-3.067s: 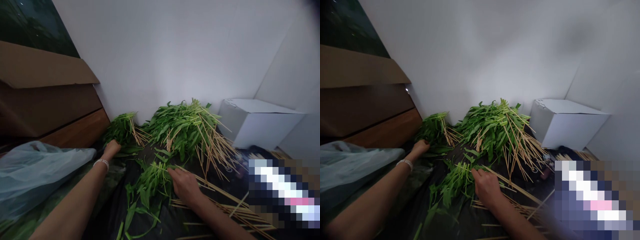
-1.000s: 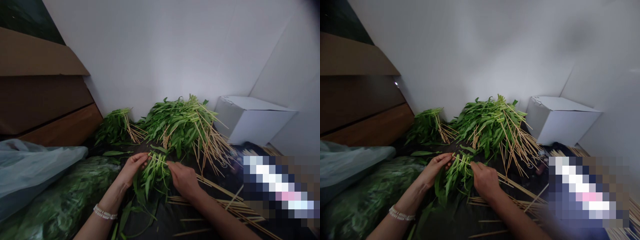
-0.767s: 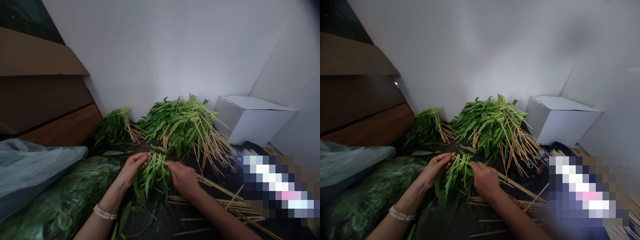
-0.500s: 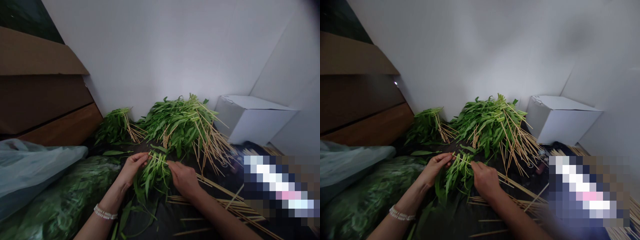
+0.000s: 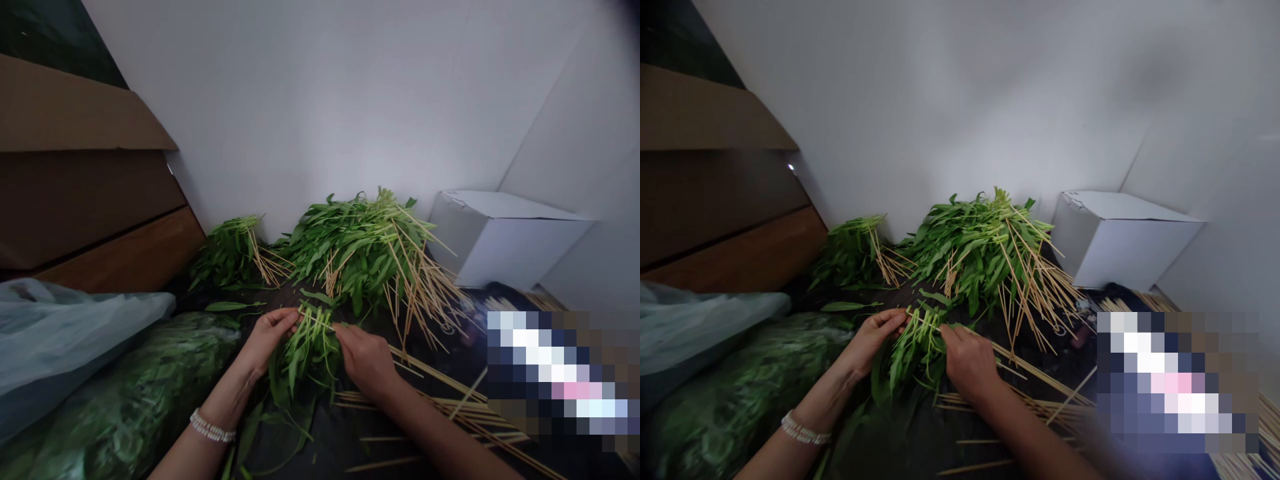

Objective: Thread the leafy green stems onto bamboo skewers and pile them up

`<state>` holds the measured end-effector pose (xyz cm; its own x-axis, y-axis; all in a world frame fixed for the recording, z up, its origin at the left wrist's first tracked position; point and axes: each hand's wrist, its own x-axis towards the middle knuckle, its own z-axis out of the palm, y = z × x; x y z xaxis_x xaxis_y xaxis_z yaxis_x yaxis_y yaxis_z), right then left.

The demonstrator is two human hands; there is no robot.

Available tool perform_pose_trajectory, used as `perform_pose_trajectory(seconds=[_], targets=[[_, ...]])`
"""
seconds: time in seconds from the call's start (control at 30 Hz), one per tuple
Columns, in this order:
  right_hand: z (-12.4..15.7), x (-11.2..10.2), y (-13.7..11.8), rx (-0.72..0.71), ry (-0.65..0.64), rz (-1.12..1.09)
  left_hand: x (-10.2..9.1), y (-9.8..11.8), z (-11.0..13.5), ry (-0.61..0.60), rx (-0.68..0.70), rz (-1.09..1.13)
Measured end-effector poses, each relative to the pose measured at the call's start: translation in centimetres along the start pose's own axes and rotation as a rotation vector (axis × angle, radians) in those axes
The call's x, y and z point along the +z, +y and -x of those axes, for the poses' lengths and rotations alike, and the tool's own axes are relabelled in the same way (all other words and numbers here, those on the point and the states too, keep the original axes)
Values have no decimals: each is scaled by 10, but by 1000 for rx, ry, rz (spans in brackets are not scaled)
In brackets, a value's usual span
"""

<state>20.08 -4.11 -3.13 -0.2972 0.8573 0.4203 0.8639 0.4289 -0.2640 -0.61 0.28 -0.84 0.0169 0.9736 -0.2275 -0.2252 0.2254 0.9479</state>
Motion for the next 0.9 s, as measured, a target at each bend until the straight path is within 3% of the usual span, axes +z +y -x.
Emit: perform_pose_trajectory(seconds=[0.9], targets=[[2, 9, 0, -34, 8, -40, 2, -5, 4, -47, -34, -74]])
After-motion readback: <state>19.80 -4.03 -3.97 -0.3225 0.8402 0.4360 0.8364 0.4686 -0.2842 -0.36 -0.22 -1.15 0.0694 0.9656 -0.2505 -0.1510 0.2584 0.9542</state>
